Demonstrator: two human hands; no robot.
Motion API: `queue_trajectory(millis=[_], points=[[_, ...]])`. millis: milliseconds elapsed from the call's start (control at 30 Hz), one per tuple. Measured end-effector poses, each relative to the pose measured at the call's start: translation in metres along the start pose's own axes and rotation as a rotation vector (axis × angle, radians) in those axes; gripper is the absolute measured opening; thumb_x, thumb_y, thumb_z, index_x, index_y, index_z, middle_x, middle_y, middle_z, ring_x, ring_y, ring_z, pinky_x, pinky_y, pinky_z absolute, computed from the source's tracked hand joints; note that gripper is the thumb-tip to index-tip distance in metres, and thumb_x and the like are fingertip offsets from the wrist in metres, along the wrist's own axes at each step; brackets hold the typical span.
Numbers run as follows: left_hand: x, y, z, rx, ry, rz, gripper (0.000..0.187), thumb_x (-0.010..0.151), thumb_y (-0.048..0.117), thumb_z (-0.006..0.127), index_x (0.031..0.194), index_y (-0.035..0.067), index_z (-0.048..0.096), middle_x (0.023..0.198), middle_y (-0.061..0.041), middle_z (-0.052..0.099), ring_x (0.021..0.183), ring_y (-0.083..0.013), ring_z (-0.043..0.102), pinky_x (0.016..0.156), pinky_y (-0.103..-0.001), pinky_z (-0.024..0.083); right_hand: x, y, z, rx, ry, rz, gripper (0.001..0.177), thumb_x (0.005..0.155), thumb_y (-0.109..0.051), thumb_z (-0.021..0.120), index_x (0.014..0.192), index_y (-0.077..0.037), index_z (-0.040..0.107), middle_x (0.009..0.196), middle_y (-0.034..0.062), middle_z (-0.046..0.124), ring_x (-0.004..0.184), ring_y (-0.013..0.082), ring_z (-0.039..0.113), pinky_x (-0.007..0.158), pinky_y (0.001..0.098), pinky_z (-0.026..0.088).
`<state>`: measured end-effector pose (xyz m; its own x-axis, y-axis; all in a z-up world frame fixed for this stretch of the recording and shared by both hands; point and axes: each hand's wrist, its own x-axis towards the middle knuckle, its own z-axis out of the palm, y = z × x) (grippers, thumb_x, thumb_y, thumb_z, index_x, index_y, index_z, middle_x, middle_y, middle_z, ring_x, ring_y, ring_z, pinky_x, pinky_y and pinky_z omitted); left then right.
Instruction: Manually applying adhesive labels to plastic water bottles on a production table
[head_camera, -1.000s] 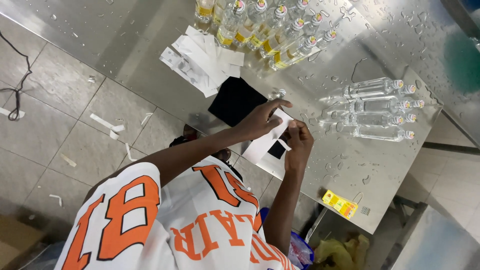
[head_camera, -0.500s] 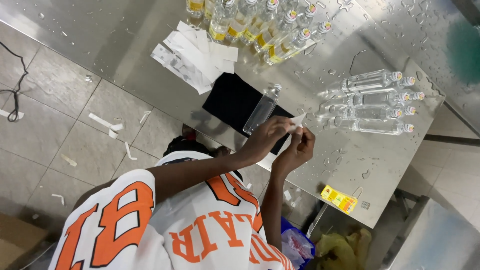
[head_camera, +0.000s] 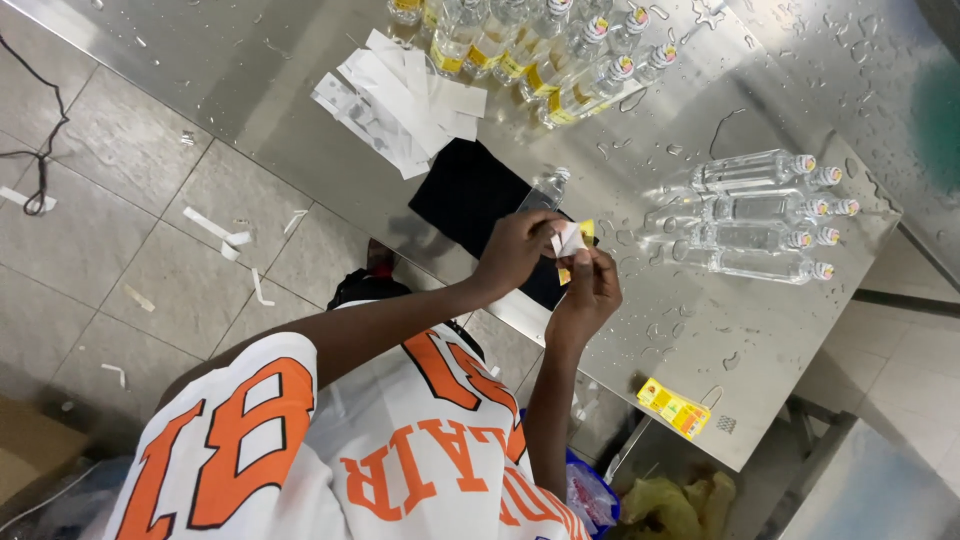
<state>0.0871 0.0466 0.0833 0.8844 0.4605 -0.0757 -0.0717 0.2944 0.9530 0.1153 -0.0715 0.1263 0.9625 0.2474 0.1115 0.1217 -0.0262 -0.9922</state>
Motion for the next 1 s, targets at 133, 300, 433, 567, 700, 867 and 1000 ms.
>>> queue_trajectory(millis=[133,300,433,567,700,867,1000], points=[[0.027,-0.004,-0.029,-0.207,0.325,-0.242,0.032,0.108,0.01,0.061,0.127,-0.013,0.07,0.102,-0.034,0.073,0.084,-0.0427,0.081,0.071,-0.048,0.073,0.006,0.011,-0.001,0.29,0.118,0.273,0.013,0.112,-0.02,0.061,0.117,-0.009,0.066,0.112,0.0043,0.067,0.106,0.0158,0.066,0.101,0.0345,0.057],[0.061,-0.018,-0.11,-0.312,0.494,-0.391,0.037,0.111,0.014,0.055,0.136,-0.013,0.061,0.113,-0.024,0.063,0.095,-0.0375,0.081,0.082,-0.047,0.076,0.015,0.023,-0.015,0.559,0.16,0.428,0.011,0.114,-0.019,0.056,0.115,-0.011,0.064,0.118,0.0013,0.069,0.112,0.0154,0.069,0.105,0.0319,0.06],[0.098,-0.04,-0.187,-0.087,0.705,-0.308,0.028,0.109,0.011,0.059,0.127,-0.005,0.072,0.114,-0.017,0.072,0.081,-0.0274,0.083,0.068,-0.036,0.078,0.023,0.044,-0.029,0.645,0.288,0.422,0.015,0.106,-0.021,0.07,0.117,-0.011,0.071,0.116,0.0039,0.075,0.109,0.0186,0.073,0.102,0.0348,0.063],[0.119,-0.055,-0.254,0.269,0.922,-0.272,0.024,0.109,0.02,0.063,0.124,0.007,0.077,0.108,-0.012,0.082,0.059,-0.0134,0.084,0.044,-0.016,0.065,0.025,0.027,-0.027,0.585,0.393,0.343,0.032,0.099,-0.024,0.077,0.126,-0.008,0.072,0.112,0.0053,0.078,0.107,0.0201,0.073,0.095,0.0351,0.061],[0.115,-0.088,-0.258,0.571,0.886,-0.196,0.051,0.116,0.03,0.059,0.163,0.016,0.045,0.174,-0.013,0.04,0.166,-0.033,0.019,0.133,-0.054,0.023,0.025,0.023,-0.032,0.599,0.389,0.341,0.031,0.097,-0.025,0.08,0.124,-0.013,0.07,0.119,0.0034,0.075,0.112,0.0203,0.07,0.099,0.0357,0.06],[0.072,-0.013,-0.092,0.386,0.264,0.157,0.025,0.1,0.003,0.06,0.121,0.008,0.074,0.112,-0.02,0.077,0.108,-0.042,0.076,0.091,-0.051,0.06,0.018,-0.01,-0.015,0.305,0.251,0.237,0.032,0.111,-0.017,0.047,0.141,-0.009,0.059,0.113,-0.0002,0.061,0.113,0.0149,0.061,0.107,0.0351,0.057],[0.029,0.008,0.023,0.299,-0.032,0.173,0.021,0.107,0.008,0.065,0.123,0.015,0.076,0.116,-0.008,0.079,0.112,-0.0304,0.079,0.09,-0.041,0.067,0.016,0.005,-0.024,0.183,0.232,0.173,0.035,0.111,-0.012,0.047,0.142,-0.004,0.062,0.113,0.0043,0.062,0.112,0.0171,0.059,0.105,0.0381,0.056]])
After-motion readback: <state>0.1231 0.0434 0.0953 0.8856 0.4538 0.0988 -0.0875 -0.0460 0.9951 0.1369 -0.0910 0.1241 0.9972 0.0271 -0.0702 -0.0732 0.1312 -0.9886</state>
